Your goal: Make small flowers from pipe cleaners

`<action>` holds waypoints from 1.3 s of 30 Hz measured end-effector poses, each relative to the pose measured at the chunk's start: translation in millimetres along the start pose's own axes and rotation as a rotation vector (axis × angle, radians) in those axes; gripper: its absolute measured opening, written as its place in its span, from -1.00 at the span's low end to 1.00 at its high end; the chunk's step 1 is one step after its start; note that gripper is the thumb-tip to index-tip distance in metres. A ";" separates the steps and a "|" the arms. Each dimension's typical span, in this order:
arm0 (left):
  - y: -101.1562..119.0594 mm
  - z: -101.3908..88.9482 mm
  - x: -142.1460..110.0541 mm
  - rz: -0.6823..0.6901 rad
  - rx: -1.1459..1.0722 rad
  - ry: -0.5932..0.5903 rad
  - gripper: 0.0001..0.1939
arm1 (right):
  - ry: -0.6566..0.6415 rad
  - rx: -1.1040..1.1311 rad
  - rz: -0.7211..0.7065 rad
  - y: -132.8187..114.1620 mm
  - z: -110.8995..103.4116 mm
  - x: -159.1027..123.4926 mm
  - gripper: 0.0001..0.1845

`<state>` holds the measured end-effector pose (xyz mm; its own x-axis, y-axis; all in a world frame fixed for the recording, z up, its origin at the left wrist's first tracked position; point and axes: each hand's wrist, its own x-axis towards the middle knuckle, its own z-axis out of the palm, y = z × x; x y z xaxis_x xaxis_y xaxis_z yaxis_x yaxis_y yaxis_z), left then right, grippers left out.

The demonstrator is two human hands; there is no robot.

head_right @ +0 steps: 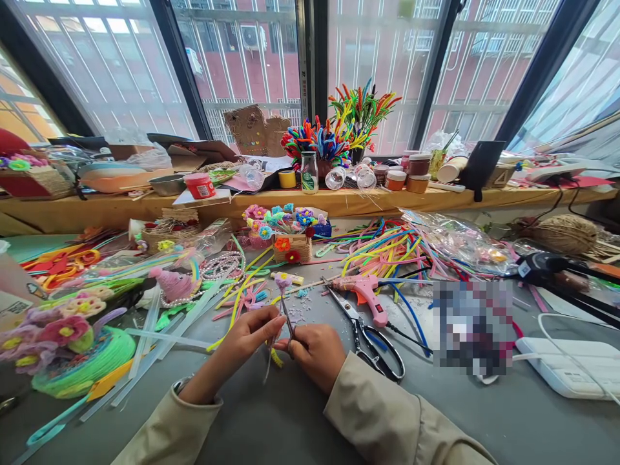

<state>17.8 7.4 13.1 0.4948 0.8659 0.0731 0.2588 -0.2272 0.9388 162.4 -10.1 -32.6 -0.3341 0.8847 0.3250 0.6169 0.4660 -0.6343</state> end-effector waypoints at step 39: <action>-0.7 -0.2 0.0 0.005 0.016 -0.018 -0.71 | -0.028 0.055 0.001 -3.3 -1.4 -2.2 -0.42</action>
<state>17.5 7.6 12.5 0.5109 0.8567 0.0718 0.2698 -0.2390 0.9328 162.2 -13.5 -30.3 -0.3542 0.8840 0.3051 0.5770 0.4633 -0.6726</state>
